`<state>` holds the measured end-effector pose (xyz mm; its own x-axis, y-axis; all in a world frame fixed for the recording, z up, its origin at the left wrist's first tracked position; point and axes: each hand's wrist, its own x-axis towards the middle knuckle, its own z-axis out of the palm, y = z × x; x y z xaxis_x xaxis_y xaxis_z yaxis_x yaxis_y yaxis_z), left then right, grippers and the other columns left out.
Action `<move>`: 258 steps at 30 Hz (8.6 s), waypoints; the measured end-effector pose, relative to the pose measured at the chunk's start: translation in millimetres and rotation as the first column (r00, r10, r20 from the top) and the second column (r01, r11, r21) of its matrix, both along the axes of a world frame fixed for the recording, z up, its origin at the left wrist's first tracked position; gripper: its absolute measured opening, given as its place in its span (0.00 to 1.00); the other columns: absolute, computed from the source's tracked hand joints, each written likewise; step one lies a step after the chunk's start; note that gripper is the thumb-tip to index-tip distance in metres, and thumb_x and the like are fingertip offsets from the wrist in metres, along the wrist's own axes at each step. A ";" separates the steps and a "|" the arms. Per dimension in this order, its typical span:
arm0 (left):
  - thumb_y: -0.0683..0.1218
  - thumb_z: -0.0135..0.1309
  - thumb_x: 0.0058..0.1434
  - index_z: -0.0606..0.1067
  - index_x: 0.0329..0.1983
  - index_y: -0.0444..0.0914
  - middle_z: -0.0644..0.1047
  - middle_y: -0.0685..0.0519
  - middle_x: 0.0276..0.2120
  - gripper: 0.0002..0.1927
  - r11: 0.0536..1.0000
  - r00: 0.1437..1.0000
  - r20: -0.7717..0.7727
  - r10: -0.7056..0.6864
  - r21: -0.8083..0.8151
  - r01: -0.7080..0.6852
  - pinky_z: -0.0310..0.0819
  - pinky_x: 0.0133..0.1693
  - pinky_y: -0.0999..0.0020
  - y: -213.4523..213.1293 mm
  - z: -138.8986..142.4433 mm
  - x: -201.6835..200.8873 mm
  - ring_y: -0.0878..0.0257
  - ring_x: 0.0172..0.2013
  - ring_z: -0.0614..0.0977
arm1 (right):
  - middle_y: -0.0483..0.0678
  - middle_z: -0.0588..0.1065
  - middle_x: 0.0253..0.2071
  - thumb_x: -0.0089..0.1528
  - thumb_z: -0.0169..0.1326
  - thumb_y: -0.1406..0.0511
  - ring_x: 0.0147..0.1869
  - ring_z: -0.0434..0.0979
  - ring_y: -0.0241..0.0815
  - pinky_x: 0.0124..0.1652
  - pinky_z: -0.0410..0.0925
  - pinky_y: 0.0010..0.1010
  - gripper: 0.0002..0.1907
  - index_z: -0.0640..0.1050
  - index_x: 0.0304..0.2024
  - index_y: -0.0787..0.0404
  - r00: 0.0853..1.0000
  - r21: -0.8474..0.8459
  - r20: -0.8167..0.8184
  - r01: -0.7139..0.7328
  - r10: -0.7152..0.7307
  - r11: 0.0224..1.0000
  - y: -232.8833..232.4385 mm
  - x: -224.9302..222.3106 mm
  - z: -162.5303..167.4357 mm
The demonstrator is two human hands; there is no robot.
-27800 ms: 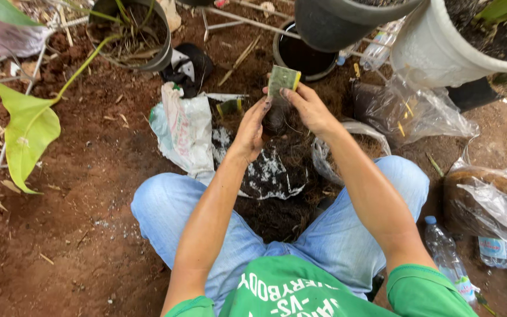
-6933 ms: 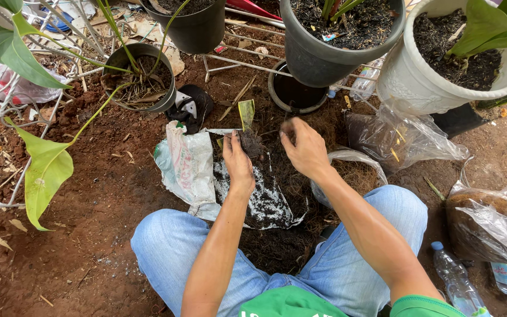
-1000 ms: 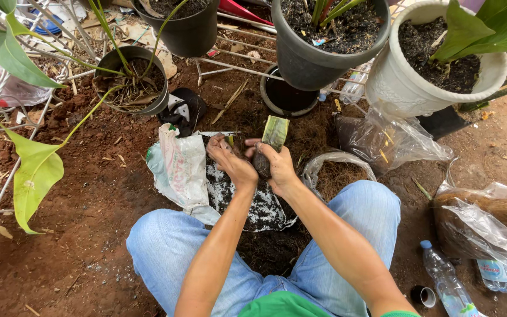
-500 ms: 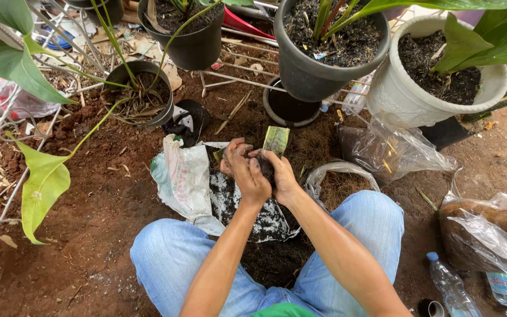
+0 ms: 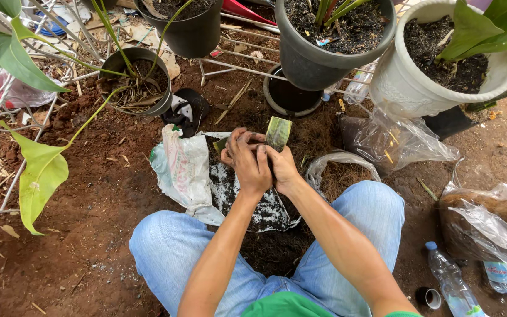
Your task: The person sits on the ground and packs soil around the base of a plant cutting, pressing and shaping the soil into a root ball with both hands. They repeatedly squeeze and turn the soil mass around the cutting to compact it.
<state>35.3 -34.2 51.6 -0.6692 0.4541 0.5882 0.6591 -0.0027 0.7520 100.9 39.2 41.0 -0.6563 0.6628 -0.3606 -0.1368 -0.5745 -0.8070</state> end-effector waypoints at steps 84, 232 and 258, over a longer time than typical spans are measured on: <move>0.59 0.29 0.76 0.69 0.52 0.39 0.75 0.48 0.49 0.23 0.874 0.373 0.798 -0.474 0.477 0.090 0.67 0.60 0.59 13.7 -48.5 -15.4 0.56 0.53 0.75 | 0.51 0.78 0.46 0.62 0.53 0.62 0.50 0.77 0.40 0.53 0.71 0.35 0.22 0.75 0.55 0.69 0.991 0.356 0.128 -0.070 0.026 0.932 7.7 2.4 0.5; 0.45 0.60 0.60 0.76 0.42 0.37 0.81 0.52 0.32 0.09 0.897 -0.113 0.909 -0.401 0.414 0.154 0.81 0.37 0.66 -23.2 -4.9 -52.9 0.63 0.29 0.83 | 0.38 0.73 0.49 0.63 0.59 0.68 0.47 0.67 0.29 0.54 0.65 0.24 0.34 0.66 0.71 0.61 0.932 0.622 0.164 -0.351 0.322 0.700 -16.1 12.6 40.3; 0.47 0.58 0.63 0.74 0.44 0.36 0.78 0.50 0.34 0.12 0.863 -0.185 0.873 -0.452 0.481 0.157 0.82 0.31 0.67 -22.4 2.1 -53.7 0.58 0.28 0.82 | 0.52 0.81 0.55 0.56 0.69 0.63 0.51 0.79 0.36 0.56 0.72 0.34 0.44 0.65 0.73 0.58 0.931 0.760 0.301 -0.364 0.204 0.539 -19.2 10.0 42.9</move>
